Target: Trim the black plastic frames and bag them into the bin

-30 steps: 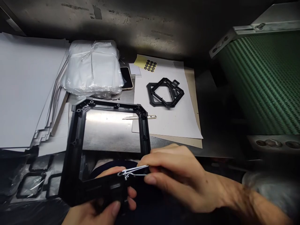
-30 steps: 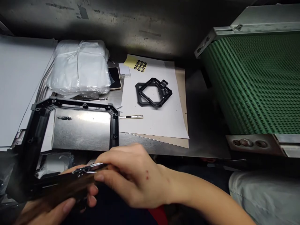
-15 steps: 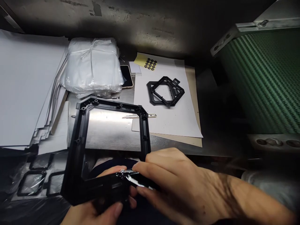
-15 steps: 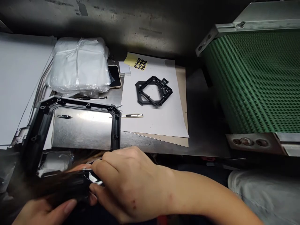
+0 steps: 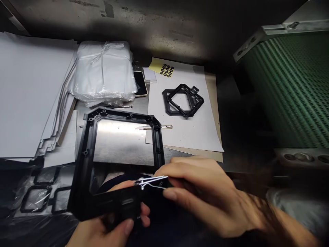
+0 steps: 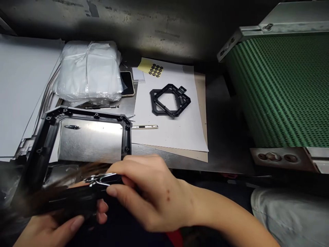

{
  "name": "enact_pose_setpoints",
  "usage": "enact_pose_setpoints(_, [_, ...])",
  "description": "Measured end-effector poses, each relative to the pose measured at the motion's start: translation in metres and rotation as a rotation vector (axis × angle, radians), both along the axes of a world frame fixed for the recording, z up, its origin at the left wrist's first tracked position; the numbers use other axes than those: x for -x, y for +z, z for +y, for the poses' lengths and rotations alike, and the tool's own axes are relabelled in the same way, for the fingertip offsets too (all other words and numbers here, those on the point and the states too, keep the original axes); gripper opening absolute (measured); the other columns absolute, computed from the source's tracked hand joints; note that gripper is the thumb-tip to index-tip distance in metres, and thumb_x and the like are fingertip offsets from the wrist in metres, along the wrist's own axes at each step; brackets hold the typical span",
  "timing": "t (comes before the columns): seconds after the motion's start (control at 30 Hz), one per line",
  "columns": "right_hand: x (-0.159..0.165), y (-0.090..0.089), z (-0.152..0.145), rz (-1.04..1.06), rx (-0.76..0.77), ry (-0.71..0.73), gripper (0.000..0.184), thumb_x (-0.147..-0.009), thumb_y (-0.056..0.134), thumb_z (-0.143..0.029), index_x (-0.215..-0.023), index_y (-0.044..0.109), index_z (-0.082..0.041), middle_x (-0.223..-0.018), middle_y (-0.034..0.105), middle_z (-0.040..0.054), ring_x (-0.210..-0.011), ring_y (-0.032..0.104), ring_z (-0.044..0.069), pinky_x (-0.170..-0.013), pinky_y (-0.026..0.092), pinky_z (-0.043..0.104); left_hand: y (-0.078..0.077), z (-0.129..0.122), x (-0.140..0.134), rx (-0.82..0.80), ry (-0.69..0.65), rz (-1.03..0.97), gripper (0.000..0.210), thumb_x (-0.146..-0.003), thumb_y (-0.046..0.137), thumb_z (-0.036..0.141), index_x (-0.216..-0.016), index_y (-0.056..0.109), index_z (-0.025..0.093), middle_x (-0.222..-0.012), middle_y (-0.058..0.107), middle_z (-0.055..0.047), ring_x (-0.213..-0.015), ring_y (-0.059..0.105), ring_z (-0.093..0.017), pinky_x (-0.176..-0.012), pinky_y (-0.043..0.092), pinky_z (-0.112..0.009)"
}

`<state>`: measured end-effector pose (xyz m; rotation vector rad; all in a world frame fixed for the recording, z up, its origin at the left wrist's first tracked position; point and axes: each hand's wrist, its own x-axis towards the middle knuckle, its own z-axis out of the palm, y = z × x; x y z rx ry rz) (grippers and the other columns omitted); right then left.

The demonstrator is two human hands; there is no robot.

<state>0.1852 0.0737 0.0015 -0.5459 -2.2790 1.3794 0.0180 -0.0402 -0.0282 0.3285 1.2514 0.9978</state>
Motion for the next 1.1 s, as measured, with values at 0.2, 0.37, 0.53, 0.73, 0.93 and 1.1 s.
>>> enact_pose_setpoints(0.2, [0.004, 0.005, -0.004, -0.136, -0.207, 0.101, 0.020, -0.078, 0.047, -0.012, -0.097, 0.047, -0.011, -0.064, 0.050, -0.0030, -0.056, 0.045, 0.007, -0.058, 0.039, 0.015, -0.004, 0.001, 0.002, -0.091, -0.065, -0.031, 0.032, -0.062, 0.066, 0.024, -0.088, 0.065, 0.043, -0.066, 0.070, 0.005, -0.062, 0.065, -0.020, -0.065, 0.053, -0.028])
enact_pose_setpoints(0.37, [0.006, 0.006, -0.006, -0.254, -0.197, 0.162, 0.011, -0.080, 0.042, -0.016, -0.082, 0.052, -0.014, -0.066, 0.050, 0.0004, -0.056, 0.045, 0.010, -0.055, 0.039, 0.021, -0.006, -0.001, 0.002, -0.036, -0.075, -0.051, 0.039, -0.061, 0.067, 0.018, -0.087, 0.063, 0.046, -0.067, 0.070, 0.008, -0.066, 0.065, -0.018, -0.069, 0.052, -0.027])
enact_pose_setpoints(0.53, [0.007, 0.002, -0.008, -0.281, -0.248, 0.184, 0.017, -0.082, 0.037, -0.016, -0.080, 0.054, -0.014, -0.069, 0.053, 0.0027, -0.056, 0.047, 0.011, -0.055, 0.040, 0.022, -0.004, 0.005, 0.002, -0.064, -0.173, 0.000, 0.034, -0.065, 0.065, 0.028, -0.098, 0.061, 0.035, -0.068, 0.070, 0.005, -0.068, 0.064, -0.017, -0.072, 0.050, -0.025])
enact_pose_setpoints(0.73, [-0.001, -0.007, -0.002, -0.030, 0.058, 0.013, 0.012, -0.082, 0.042, -0.014, -0.086, 0.054, -0.015, -0.061, 0.052, -0.0025, -0.054, 0.049, 0.007, -0.054, 0.041, 0.016, -0.004, 0.014, -0.001, 0.013, -0.244, 0.066, 0.034, -0.062, 0.064, 0.040, -0.093, 0.065, 0.025, -0.065, 0.069, 0.002, -0.061, 0.063, -0.013, -0.056, 0.050, -0.017])
enact_pose_setpoints(0.93, [-0.013, -0.036, 0.011, 0.116, 0.344, -0.544, 0.016, -0.079, 0.052, -0.029, -0.092, 0.056, -0.020, -0.119, 0.042, 0.0051, -0.107, 0.042, 0.016, -0.087, 0.037, 0.027, -0.021, 0.011, -0.005, -0.096, -0.114, -0.109, 0.030, -0.066, 0.064, 0.026, -0.094, 0.060, 0.035, -0.077, 0.072, 0.002, -0.067, 0.066, -0.013, -0.057, 0.050, -0.019])
enact_pose_setpoints(1.1, [-0.006, -0.062, 0.006, 0.178, 0.766, -0.435, 0.027, -0.079, 0.050, -0.035, -0.098, 0.051, -0.016, -0.078, 0.056, 0.0040, -0.066, 0.053, 0.012, -0.065, 0.044, 0.028, -0.020, 0.019, 0.003, -0.088, -0.229, -0.126, 0.048, -0.055, 0.073, 0.025, -0.100, 0.059, 0.032, -0.101, 0.066, -0.001, -0.092, 0.060, -0.020, -0.076, 0.048, -0.027])
